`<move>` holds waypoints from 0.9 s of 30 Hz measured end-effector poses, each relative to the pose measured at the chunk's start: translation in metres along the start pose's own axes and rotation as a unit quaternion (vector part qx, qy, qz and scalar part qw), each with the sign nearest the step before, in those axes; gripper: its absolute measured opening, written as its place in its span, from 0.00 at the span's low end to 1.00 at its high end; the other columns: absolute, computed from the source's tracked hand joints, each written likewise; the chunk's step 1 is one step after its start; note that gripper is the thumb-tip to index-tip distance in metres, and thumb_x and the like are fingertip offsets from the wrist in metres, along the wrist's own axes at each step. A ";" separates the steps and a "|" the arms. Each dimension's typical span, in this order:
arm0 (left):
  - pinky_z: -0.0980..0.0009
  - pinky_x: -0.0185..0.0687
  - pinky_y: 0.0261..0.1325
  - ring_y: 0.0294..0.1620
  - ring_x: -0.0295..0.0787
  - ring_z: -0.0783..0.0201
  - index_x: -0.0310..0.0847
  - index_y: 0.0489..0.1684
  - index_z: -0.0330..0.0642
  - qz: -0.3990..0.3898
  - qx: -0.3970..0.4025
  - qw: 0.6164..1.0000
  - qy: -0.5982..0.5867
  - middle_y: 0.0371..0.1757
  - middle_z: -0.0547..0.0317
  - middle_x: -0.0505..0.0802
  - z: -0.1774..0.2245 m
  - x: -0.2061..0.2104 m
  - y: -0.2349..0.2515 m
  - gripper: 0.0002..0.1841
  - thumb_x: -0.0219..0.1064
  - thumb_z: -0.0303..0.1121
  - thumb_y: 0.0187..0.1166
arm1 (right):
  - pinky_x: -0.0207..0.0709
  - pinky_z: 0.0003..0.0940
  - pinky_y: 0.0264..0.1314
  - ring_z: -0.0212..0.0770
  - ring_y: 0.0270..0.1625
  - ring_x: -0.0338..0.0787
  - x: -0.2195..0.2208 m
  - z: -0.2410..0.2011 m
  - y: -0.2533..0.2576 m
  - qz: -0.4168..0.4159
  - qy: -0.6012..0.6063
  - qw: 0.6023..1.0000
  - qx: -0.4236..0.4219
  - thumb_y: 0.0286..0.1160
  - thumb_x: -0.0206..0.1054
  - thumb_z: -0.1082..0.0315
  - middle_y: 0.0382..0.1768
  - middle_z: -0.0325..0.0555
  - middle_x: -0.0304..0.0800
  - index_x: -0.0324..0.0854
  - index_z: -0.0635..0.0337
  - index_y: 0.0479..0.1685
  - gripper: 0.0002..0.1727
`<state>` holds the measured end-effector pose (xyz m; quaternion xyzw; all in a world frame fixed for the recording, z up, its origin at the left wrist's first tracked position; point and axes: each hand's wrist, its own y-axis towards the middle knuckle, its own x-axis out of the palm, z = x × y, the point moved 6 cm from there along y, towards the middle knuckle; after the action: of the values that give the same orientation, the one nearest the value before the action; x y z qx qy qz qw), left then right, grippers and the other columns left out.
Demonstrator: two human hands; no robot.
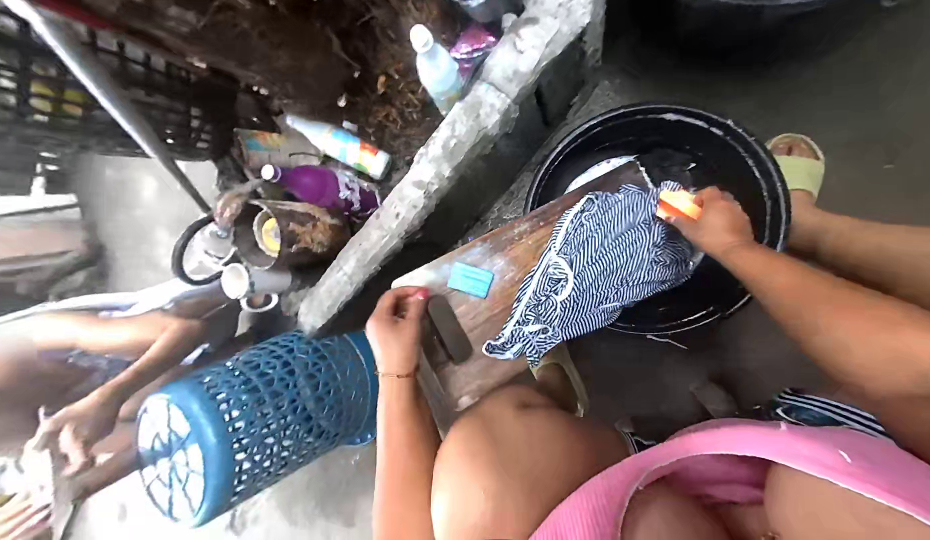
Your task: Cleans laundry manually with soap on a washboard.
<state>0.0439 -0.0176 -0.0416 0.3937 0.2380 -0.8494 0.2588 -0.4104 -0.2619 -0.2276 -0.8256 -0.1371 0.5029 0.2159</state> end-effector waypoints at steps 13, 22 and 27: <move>0.69 0.87 0.18 0.13 0.84 0.66 0.70 0.67 0.28 0.022 -0.217 0.958 -0.187 0.26 0.53 0.88 -0.053 0.037 -0.019 0.27 0.75 0.18 0.68 | 0.54 0.66 0.87 0.61 0.89 0.63 0.100 -0.119 -0.102 -0.179 -0.046 0.871 -0.456 0.67 0.78 0.43 0.88 0.57 0.64 0.63 0.47 0.90 0.48; 0.72 0.87 0.19 0.16 0.86 0.72 0.74 0.60 0.30 0.133 -0.093 0.963 -0.217 0.31 0.61 0.90 -0.052 -0.014 -0.034 0.26 0.73 0.18 0.59 | 0.76 0.71 0.62 0.72 0.55 0.89 0.053 -0.068 -0.048 -0.221 -0.035 0.922 -0.317 0.83 0.62 0.70 0.48 0.72 0.89 0.80 0.72 0.61 0.15; 0.73 0.86 0.19 0.14 0.83 0.73 0.72 0.56 0.31 0.175 -0.114 0.940 -0.269 0.24 0.65 0.87 -0.105 0.000 -0.046 0.22 0.69 0.19 0.61 | 0.71 0.72 0.67 0.73 0.63 0.84 0.032 0.017 -0.010 -0.369 -0.287 0.871 -0.151 0.77 0.71 0.67 0.55 0.76 0.86 0.84 0.78 0.52 0.18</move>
<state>0.0722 0.0814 -0.0934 0.1533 0.1819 -0.8324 0.5005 -0.4114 -0.2354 -0.2545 -0.5570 -0.5620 0.5746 0.2091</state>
